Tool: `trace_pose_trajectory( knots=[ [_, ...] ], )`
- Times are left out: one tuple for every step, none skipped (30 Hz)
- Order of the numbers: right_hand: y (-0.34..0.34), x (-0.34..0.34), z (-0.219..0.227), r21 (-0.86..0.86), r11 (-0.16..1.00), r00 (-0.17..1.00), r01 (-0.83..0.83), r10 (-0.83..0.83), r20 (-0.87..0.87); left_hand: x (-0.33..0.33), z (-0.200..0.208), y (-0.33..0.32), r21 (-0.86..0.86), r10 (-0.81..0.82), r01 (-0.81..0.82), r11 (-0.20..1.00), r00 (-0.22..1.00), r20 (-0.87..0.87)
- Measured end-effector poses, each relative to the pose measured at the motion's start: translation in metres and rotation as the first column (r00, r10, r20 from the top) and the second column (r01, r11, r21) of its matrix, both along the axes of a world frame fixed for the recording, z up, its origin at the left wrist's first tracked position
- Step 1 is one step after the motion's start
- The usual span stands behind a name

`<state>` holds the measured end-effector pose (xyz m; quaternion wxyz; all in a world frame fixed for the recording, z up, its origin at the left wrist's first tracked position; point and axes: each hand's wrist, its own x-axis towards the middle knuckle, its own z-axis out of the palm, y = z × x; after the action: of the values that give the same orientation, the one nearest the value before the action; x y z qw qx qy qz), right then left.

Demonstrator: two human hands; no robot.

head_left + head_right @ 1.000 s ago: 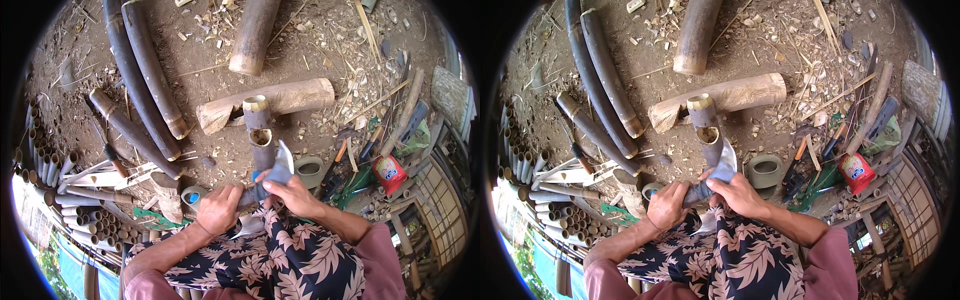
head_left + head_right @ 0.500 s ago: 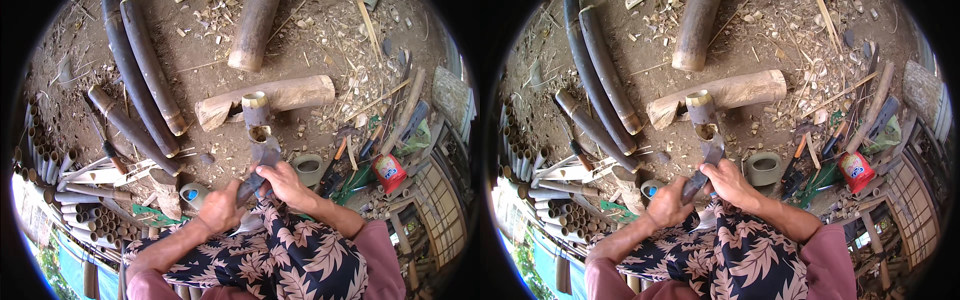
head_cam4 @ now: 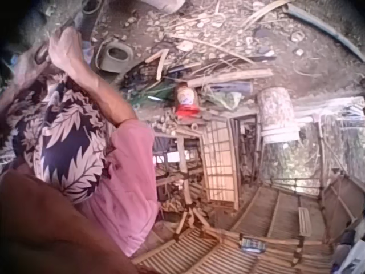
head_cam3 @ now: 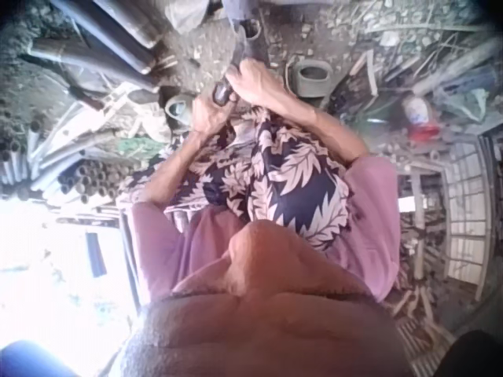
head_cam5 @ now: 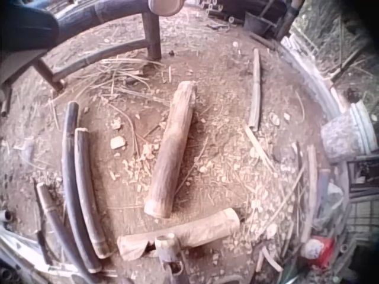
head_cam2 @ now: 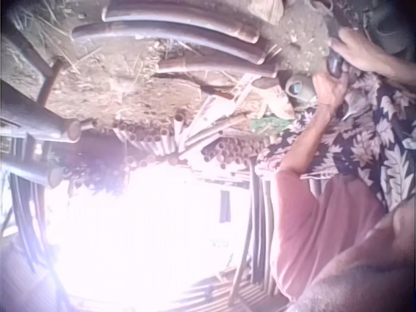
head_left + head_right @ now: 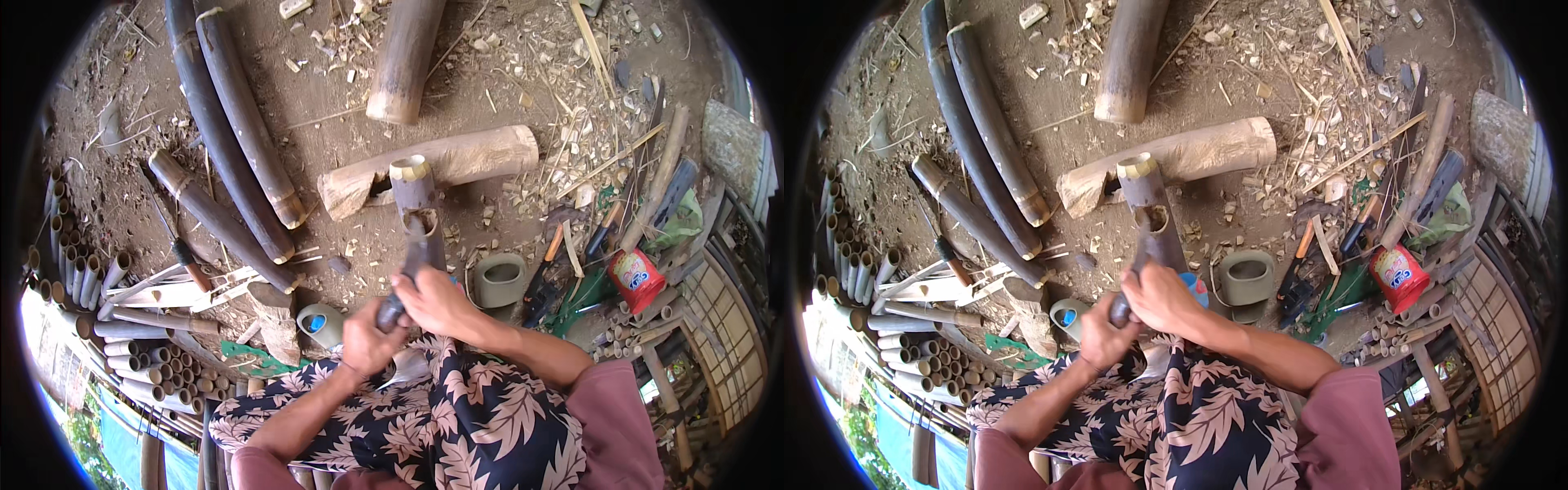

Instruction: The person carves a bamboo pole using a machete and a chisel to create a notch, then uses a wooden mallet to drive the chisel into a second bamboo pole to create another notch.

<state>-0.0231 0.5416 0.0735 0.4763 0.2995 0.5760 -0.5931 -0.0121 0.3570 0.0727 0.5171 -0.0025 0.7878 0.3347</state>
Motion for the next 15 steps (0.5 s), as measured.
trace_pose_trajectory(
  knots=[
    [-0.016, 0.003, -0.011, 0.003, 0.99, 0.988, 0.142, -0.142, -0.062, -0.018, -0.002, -0.007, -0.041, -0.075, 0.074, 0.996, 0.997, -0.019],
    [-0.03, 0.009, -0.022, -0.01, 0.961, 0.954, 0.276, -0.275, -0.123, -0.038, -0.004, -0.011, -0.089, -0.145, 0.142, 0.986, 0.989, -0.036],
    [-0.031, 0.005, -0.022, -0.142, 0.893, 0.899, 0.428, -0.436, -0.035, -0.059, -0.002, -0.012, -0.091, -0.25, 0.239, 0.967, 0.958, -0.141],
    [-0.031, 0.003, -0.017, -0.242, 0.777, 0.811, 0.581, -0.578, 0.091, -0.08, 0.004, -0.012, -0.097, -0.356, 0.343, 0.934, 0.907, -0.226],
    [-0.029, 0.0, -0.015, -0.32, 0.623, 0.696, 0.714, -0.684, 0.219, -0.1, 0.013, -0.006, -0.126, -0.469, 0.452, 0.883, 0.846, -0.253],
    [-0.026, -0.001, -0.017, -0.384, 0.498, 0.608, 0.778, -0.75, 0.26, -0.121, 0.021, 0.006, -0.159, -0.57, 0.549, 0.82, 0.768, -0.291],
    [-0.025, 0.0, -0.016, -0.429, 0.355, 0.507, 0.831, -0.801, 0.319, -0.139, 0.029, 0.018, -0.201, -0.666, 0.637, 0.744, 0.687, -0.29],
    [-0.024, 0.001, -0.015, -0.466, 0.204, 0.402, 0.861, -0.834, 0.378, -0.155, 0.037, 0.031, -0.244, -0.752, 0.713, 0.657, 0.594, -0.287],
    [-0.02, 0.001, -0.014, -0.493, 0.069, 0.321, 0.867, -0.834, 0.448, -0.168, 0.042, 0.045, -0.258, -0.813, 0.776, 0.575, 0.506, -0.29],
    [-0.016, 0.001, -0.014, -0.487, -0.028, 0.259, 0.873, -0.82, 0.51, -0.178, 0.047, 0.061, -0.289, -0.868, 0.825, 0.485, 0.413, -0.276],
    [-0.013, 0.001, -0.013, -0.478, -0.121, 0.202, 0.87, -0.797, 0.57, -0.185, 0.051, 0.077, -0.322, -0.912, 0.862, 0.392, 0.318, -0.26],
    [-0.01, 0.002, -0.013, -0.462, -0.215, 0.145, 0.861, -0.766, 0.626, -0.191, 0.055, 0.093, -0.352, -0.946, 0.889, 0.294, 0.218, -0.241],
    [-0.006, 0.004, -0.014, -0.414, -0.299, 0.075, 0.86, -0.728, 0.681, -0.195, 0.057, 0.11, -0.356, -0.951, 0.903, 0.24, 0.146, -0.272],
    [-0.003, 0.006, -0.014, -0.363, -0.377, 0.013, 0.852, -0.678, 0.735, -0.196, 0.059, 0.126, -0.351, -0.955, 0.918, 0.185, 0.083, -0.285],
    [0.001, 0.009, -0.014, -0.306, -0.451, -0.049, 0.838, -0.622, 0.782, -0.196, 0.061, 0.143, -0.346, -0.954, 0.929, 0.128, 0.02, -0.299]
  ],
)
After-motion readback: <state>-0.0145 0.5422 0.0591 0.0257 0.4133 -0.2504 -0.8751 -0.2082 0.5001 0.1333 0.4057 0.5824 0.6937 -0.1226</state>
